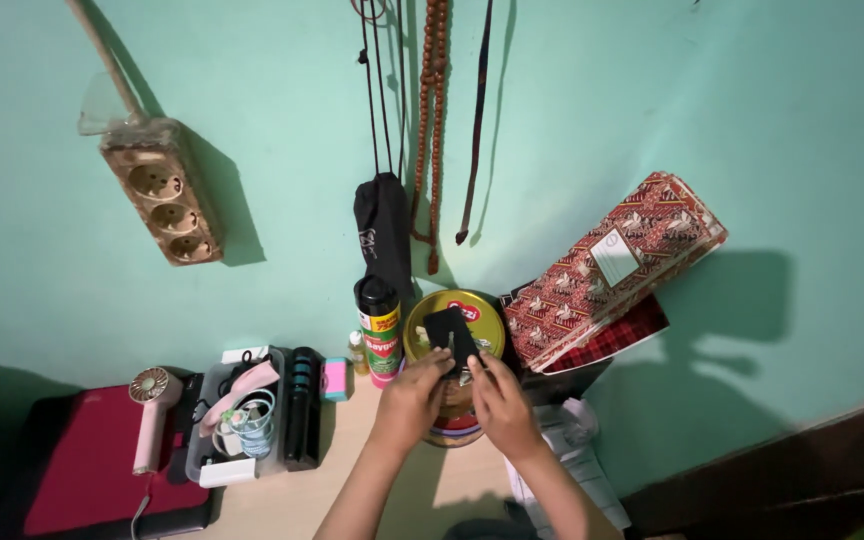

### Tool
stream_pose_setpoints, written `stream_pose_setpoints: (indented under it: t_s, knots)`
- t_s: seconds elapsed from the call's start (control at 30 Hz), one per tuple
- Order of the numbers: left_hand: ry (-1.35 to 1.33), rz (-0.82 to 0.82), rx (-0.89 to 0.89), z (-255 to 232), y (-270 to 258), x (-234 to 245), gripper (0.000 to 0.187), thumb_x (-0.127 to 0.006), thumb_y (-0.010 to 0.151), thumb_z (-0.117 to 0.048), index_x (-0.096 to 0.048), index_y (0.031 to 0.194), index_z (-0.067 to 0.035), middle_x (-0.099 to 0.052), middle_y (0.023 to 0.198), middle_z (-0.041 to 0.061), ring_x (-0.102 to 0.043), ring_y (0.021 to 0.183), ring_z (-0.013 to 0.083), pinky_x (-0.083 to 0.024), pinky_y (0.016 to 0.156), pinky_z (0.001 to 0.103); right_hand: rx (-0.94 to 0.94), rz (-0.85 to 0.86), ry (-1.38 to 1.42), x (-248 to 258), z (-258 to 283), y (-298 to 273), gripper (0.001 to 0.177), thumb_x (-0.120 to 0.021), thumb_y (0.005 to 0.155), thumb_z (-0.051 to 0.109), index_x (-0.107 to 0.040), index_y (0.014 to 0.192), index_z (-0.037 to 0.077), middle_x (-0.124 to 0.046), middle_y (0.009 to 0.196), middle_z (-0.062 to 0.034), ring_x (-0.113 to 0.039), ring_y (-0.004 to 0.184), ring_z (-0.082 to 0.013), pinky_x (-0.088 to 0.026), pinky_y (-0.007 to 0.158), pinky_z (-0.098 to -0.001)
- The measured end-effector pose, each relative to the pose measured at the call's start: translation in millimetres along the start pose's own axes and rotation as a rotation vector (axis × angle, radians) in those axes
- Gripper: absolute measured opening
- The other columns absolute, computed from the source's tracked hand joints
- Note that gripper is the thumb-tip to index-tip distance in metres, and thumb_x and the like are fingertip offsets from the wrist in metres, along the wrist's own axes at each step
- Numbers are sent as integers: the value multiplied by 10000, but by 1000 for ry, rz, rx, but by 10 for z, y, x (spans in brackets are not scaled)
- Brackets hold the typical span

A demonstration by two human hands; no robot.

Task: Packing various items from a desk into a small pouch and then into a larger bag

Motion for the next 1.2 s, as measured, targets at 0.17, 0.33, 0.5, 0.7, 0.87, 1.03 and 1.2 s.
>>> stream_pose_setpoints:
  t_s: [0.17,0.33,0.5,0.7,0.87,1.03,1.2]
  knots:
    - [-28,171,79,42,128,14,337,-550,775,8,-539,1112,-1,-571,1187,166,-533,1117,313,-445,930,383,-44,33,84,-51,-40,13,411,-581,842,59,-485,1236,-8,-517,1188,-220,-550,1090,-331,-471,943,-378]
    - [62,246,111,80,138,-49,356,-534,836,-73,-498,1175,30,-535,1223,196,-494,1144,350,-414,940,432,-60,63,132,-177,-85,-63,423,-544,874,64,-448,1283,17,-494,1218,-219,-523,1124,-352,-448,966,-405]
    - [113,227,110,-10,164,-28,403,-543,818,-78,-500,1207,20,-494,1278,190,-441,1212,339,-309,1019,496,-96,46,82,-195,-114,-26,333,-460,898,22,-516,1226,6,-526,1179,-202,-555,1073,-336,-447,940,-390]
    - [210,154,106,37,96,-115,441,-478,859,-129,-443,1282,-9,-411,1340,215,-349,1272,357,-246,1032,529,-121,19,51,-166,-79,70,301,-492,887,25,-545,1181,-4,-538,1152,-215,-564,1047,-347,-455,920,-400]
    - [132,51,95,-119,61,36,480,-473,832,-72,-394,1299,8,-370,1352,245,-364,1246,390,-305,1013,519,-186,27,152,-143,-102,-4,365,-488,881,26,-492,1246,11,-459,1278,-238,-487,1177,-371,-411,995,-405]
    - [30,-81,163,-81,-134,82,459,-493,751,16,-512,1208,-25,-421,1307,201,-411,1188,375,-375,977,488,-247,13,204,-82,-122,-90,415,-508,877,59,-443,1282,2,-423,1320,-222,-465,1212,-367,-436,983,-386]
    - [-14,-191,173,-45,-269,99,362,-464,797,86,-549,1134,-15,-458,1170,218,-475,1101,360,-428,902,431,-228,5,184,-28,-76,-97,369,-531,872,57,-477,1229,-16,-451,1290,-213,-494,1179,-348,-433,975,-389]
Point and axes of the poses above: each hand's wrist, its own y-axis towards the middle knuckle, its own x-axis out of the back of the hand, z = x × y, the point moved 7 cm from there along y, towards the middle knuckle
